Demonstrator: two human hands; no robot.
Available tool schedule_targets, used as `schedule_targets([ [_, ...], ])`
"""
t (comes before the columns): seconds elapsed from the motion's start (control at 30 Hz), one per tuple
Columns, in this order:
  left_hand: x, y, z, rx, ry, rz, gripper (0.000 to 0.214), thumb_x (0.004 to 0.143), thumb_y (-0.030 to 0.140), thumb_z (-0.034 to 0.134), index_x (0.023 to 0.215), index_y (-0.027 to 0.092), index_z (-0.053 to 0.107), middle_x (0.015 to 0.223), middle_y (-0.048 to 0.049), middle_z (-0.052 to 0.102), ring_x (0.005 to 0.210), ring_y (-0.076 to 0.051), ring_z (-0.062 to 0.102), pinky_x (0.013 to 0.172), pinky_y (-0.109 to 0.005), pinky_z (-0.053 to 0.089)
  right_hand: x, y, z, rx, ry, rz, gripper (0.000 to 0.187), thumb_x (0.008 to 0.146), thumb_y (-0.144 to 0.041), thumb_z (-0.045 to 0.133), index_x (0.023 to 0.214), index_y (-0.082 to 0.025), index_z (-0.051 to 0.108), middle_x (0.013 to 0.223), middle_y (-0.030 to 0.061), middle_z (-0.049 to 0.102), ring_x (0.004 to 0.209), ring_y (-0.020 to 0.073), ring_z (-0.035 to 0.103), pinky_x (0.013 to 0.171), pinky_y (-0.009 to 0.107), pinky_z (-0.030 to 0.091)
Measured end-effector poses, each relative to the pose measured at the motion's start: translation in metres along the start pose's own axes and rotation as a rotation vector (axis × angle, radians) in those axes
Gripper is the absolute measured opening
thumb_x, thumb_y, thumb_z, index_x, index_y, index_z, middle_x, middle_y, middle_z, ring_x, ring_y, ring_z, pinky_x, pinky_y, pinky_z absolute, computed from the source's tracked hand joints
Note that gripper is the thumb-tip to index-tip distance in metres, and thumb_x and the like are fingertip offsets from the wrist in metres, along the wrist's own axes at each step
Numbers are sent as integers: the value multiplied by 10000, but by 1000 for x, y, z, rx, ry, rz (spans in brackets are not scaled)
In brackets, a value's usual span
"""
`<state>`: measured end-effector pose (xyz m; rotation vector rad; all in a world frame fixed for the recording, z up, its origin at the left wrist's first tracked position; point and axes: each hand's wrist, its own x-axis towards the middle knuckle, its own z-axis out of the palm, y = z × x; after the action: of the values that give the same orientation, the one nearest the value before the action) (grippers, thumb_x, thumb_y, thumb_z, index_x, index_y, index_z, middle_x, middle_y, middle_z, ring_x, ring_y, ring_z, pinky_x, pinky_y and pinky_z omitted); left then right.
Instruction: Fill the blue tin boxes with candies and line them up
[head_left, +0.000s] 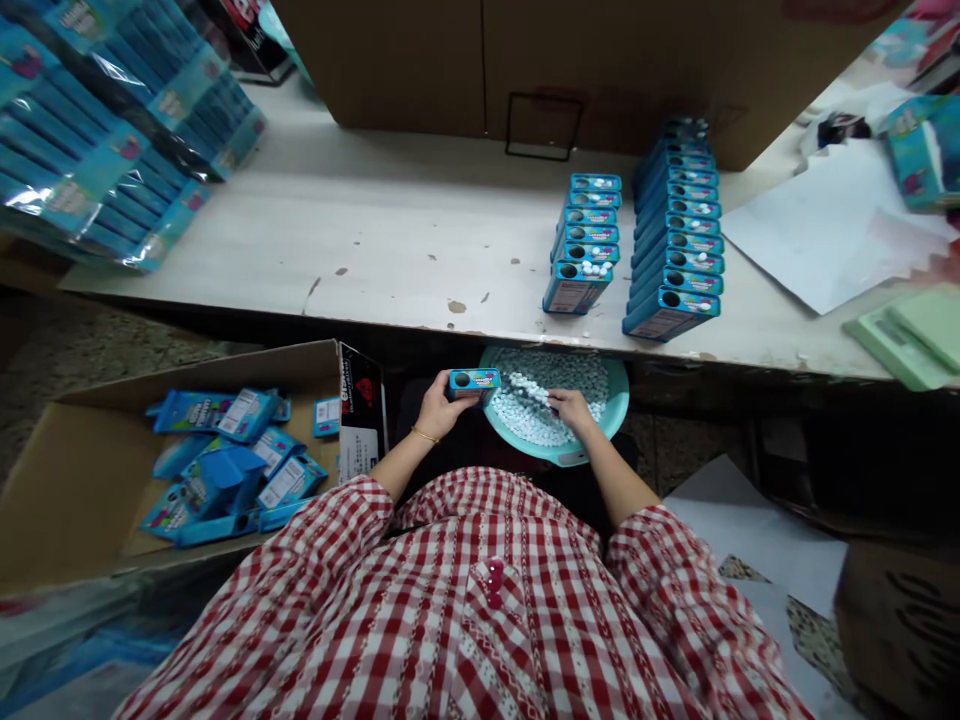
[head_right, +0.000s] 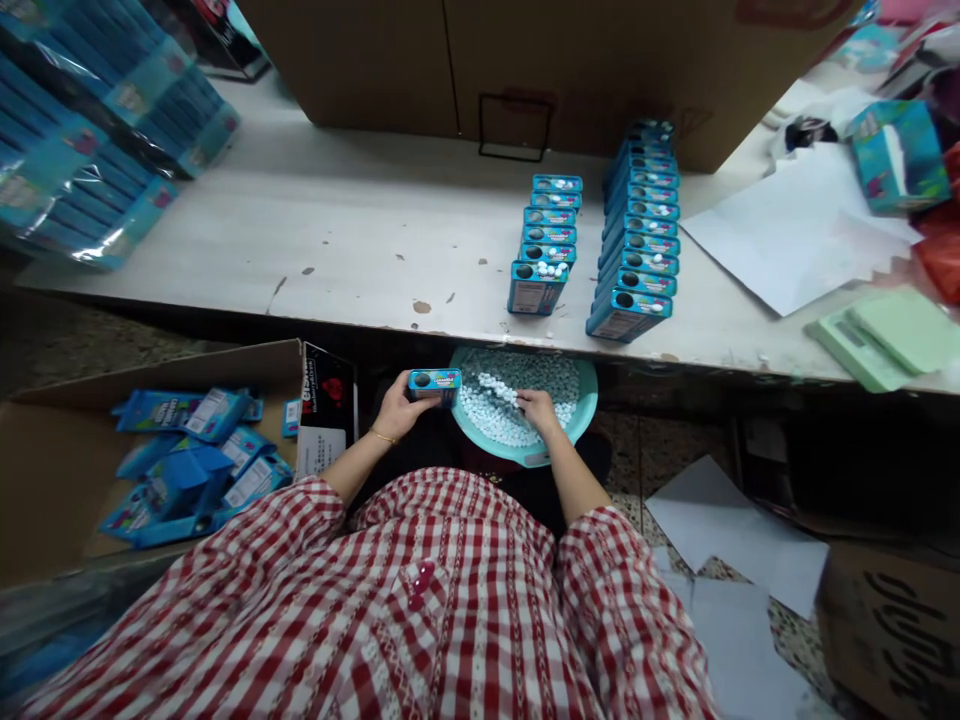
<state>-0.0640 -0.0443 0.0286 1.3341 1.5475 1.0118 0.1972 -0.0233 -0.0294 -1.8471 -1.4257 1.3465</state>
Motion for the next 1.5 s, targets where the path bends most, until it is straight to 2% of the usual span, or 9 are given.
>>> schedule_targets([
  [0.2, 12, 3, 23, 174, -53, 70, 405, 611, 263, 713, 964, 189, 529, 852, 2, 593, 797, -162, 547, 761, -284, 431, -34, -39, -66, 25, -106, -16, 386, 649, -307, 530, 926, -99, 700, 613, 22, 599, 435, 82, 432, 456, 222, 376],
  [0.33, 15, 11, 46, 361, -122, 128, 384, 635, 211, 692, 989, 210, 541, 903, -23, 600, 866, -197, 536, 787, -306, 426, -51, -86, -91, -383, -135, -164, 298, 725, -250, 495, 905, -169, 719, 754, 55, 669, 633, 143, 566, 583, 229, 413],
  [0.43, 13, 13, 59, 438, -151, 135, 387, 664, 207, 668, 1025, 215, 527, 970, -34, 601, 902, -207, 528, 805, -314, 421, -61, -123, -91, -832, -108, -241, 300, 750, -185, 464, 893, -250, 719, 911, 52, 684, 865, 186, 593, 693, 237, 409],
  [0.53, 12, 11, 64, 496, -164, 122, 380, 682, 213, 649, 1039, 217, 517, 1017, -35, 596, 920, -208, 520, 804, -313, 416, -67, -151, -86, -1115, -122, -226, 342, 754, -159, 435, 929, -270, 706, 939, 74, 675, 872, 212, 598, 691, 272, 410],
  [0.97, 16, 14, 72, 582, -237, 100, 361, 703, 232, 619, 1050, 227, 517, 1029, -34, 587, 942, -217, 511, 812, -333, 417, -80, -167, -80, -1274, -140, -227, 408, 779, -113, 383, 1047, -260, 655, 1008, 79, 644, 867, 202, 605, 691, 279, 427],
  [1.1, 18, 11, 64, 527, -188, 131, 358, 690, 186, 618, 1032, 222, 520, 1043, -38, 585, 942, -208, 510, 828, -331, 412, -82, -146, -96, -1240, -60, -211, 417, 818, -138, 378, 1129, -291, 611, 1066, 69, 625, 871, 182, 606, 713, 266, 434],
  [1.23, 20, 4, 52, 360, -124, 132, 374, 657, 209, 664, 1001, 198, 519, 926, -32, 591, 865, -191, 532, 793, -310, 426, -58, -85, -94, -1110, -56, -17, 410, 811, -101, 381, 1113, -228, 627, 1086, 127, 619, 929, 232, 606, 758, 322, 448],
  [1.37, 20, -2, 48, 222, -95, 110, 370, 640, 215, 675, 972, 198, 512, 880, -5, 587, 811, -160, 550, 749, -271, 434, -30, -36, -34, -970, -143, 52, 413, 816, -71, 361, 1103, -191, 632, 1007, 134, 652, 945, 232, 610, 770, 322, 453],
  [1.5, 20, -3, 44, 174, -58, 58, 403, 619, 231, 694, 971, 190, 501, 850, 6, 582, 781, -149, 550, 734, -262, 430, -10, -21, 21, -804, -121, -17, 426, 837, -120, 348, 1142, -246, 616, 1035, 70, 653, 1005, 217, 587, 805, 307, 451],
])
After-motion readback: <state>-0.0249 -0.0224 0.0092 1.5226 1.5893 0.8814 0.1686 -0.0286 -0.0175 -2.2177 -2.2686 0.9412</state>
